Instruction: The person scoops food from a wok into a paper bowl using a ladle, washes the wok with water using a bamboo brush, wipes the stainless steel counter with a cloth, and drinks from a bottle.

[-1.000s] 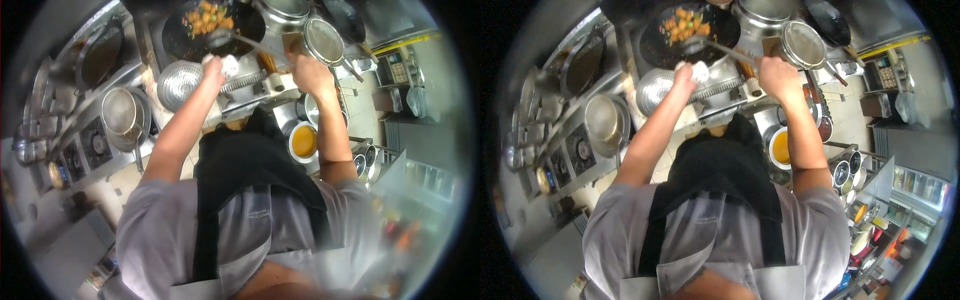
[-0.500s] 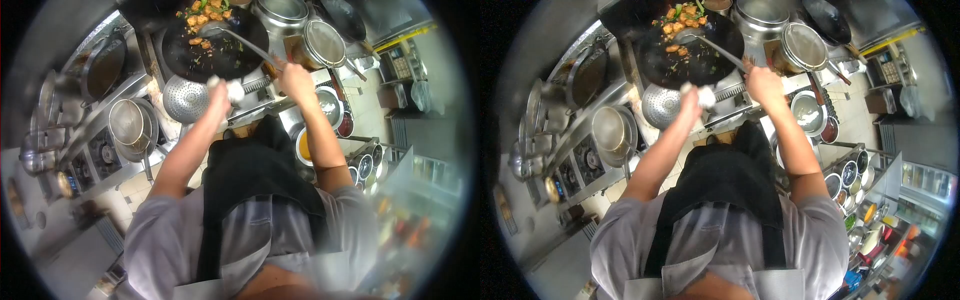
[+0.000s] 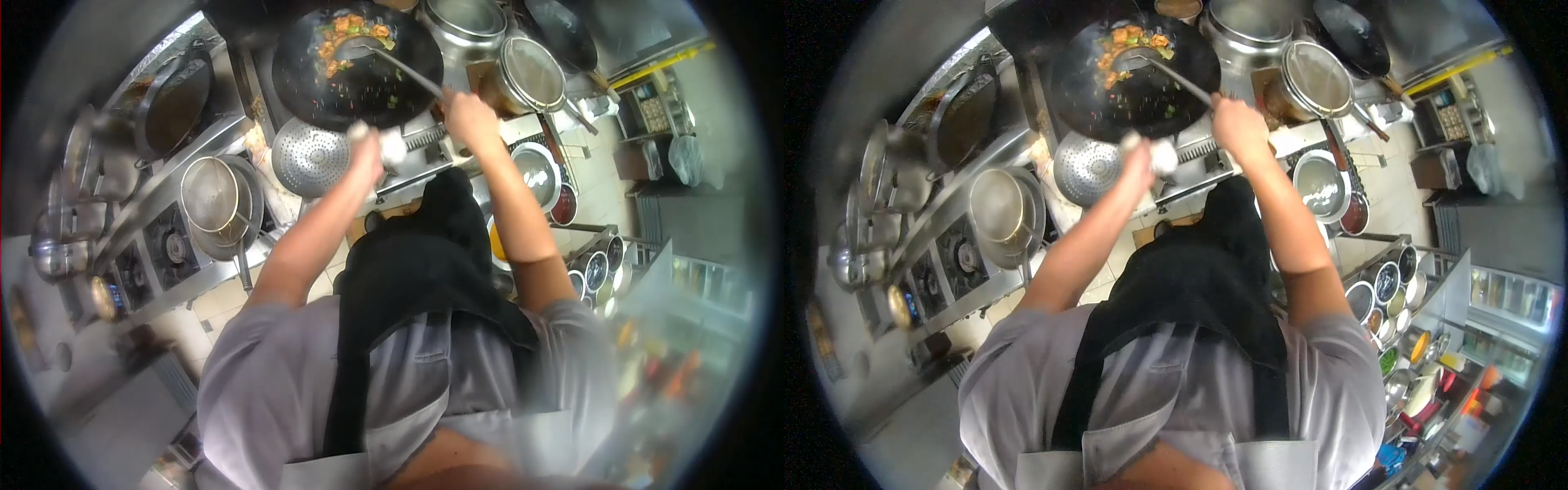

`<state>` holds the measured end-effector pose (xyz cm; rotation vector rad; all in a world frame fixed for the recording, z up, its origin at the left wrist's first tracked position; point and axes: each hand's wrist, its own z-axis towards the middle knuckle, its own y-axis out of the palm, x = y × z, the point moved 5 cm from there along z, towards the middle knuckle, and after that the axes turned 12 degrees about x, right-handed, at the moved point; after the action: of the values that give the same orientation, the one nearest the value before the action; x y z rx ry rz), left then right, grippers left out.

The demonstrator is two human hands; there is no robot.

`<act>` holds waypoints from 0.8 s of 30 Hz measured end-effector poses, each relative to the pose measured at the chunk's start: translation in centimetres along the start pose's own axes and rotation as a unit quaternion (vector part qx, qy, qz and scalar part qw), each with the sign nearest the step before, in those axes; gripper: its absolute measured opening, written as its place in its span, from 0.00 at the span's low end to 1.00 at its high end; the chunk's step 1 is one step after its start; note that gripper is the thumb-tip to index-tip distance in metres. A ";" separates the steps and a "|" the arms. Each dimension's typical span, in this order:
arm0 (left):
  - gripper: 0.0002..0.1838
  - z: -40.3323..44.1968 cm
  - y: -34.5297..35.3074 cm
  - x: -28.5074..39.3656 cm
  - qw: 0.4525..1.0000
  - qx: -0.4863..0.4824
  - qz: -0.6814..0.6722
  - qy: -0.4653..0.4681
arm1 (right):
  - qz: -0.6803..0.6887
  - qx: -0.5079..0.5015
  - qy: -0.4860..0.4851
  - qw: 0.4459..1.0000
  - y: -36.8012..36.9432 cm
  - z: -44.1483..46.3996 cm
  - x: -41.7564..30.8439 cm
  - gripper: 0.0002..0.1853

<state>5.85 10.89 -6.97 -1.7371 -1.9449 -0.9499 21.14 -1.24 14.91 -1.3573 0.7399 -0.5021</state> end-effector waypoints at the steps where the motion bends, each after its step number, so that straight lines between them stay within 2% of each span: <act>1: 0.18 -3.8 -1.0 0.9 0.999 0.003 0.031 0.039 | 0.012 0.033 -0.025 0.999 -1.8 -1.7 -0.5 0.16; 2: 0.16 -4.6 -1.4 0.5 0.999 -0.021 0.011 0.038 | -0.006 0.032 -0.015 0.999 -1.8 -2.3 0.2 0.16; 4: 0.14 -5.1 -0.2 2.7 0.999 -0.006 0.024 0.021 | -0.015 0.018 -0.007 1.000 -3.1 -3.7 1.1 0.16; 5: 0.11 -0.7 1.4 2.2 0.998 -0.049 -0.023 -0.024 | -0.033 0.011 -0.019 0.999 -3.4 -4.0 1.8 0.17; 6: 0.10 -0.8 2.9 4.6 0.997 -0.049 -0.026 -0.049 | -0.051 0.007 -0.032 0.998 -3.8 -4.1 2.2 0.17; 8: 0.11 3.4 4.6 4.4 0.988 -0.091 -0.067 -0.103 | -0.032 -0.010 -0.038 0.999 -7.2 -5.1 1.1 0.17; 10: 0.12 -3.2 4.1 6.4 0.995 -0.079 -0.027 -0.052 | -0.074 -0.060 -0.054 0.994 -9.5 -5.7 0.7 0.22; 12: 0.11 -1.2 3.5 4.2 0.993 -0.084 -0.026 -0.072 | -0.079 -0.058 -0.062 0.993 -9.7 -5.1 0.5 0.21; 15: 0.14 0.5 4.4 5.2 0.994 -0.048 -0.069 -0.064 | -0.043 -0.084 -0.052 0.994 -5.8 -0.9 0.1 0.14; 17: 0.14 4.9 2.8 1.4 0.998 -0.047 -0.047 -0.020 | -0.042 -0.049 -0.024 0.998 -1.3 0.9 0.4 0.16; 18: 0.14 4.2 1.7 0.3 0.998 -0.049 -0.024 0.007 | -0.032 -0.013 -0.022 0.999 0.2 1.5 0.9 0.17; 21: 0.21 -3.7 -1.9 -0.5 0.998 -0.007 0.022 0.060 | 0.089 0.056 -0.010 0.994 -1.7 -2.4 2.6 0.20; 22: 0.19 -5.0 -1.8 0.1 0.998 0.007 0.014 0.065 | 0.127 0.065 0.002 0.990 -1.4 -3.4 4.3 0.20; 23: 0.17 -5.1 -1.1 0.8 0.999 0.019 0.002 0.027 | 0.198 0.128 0.002 0.972 -1.4 -4.9 5.7 0.17; 24: 0.15 -4.0 -0.4 1.8 0.999 0.032 -0.010 -0.010 | 0.200 0.124 0.000 0.972 -1.4 -5.5 6.7 0.17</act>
<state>4.51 9.41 -3.02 -1.7005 -1.9861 -0.8702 21.85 -9.98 14.84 -0.9439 0.8938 -0.2615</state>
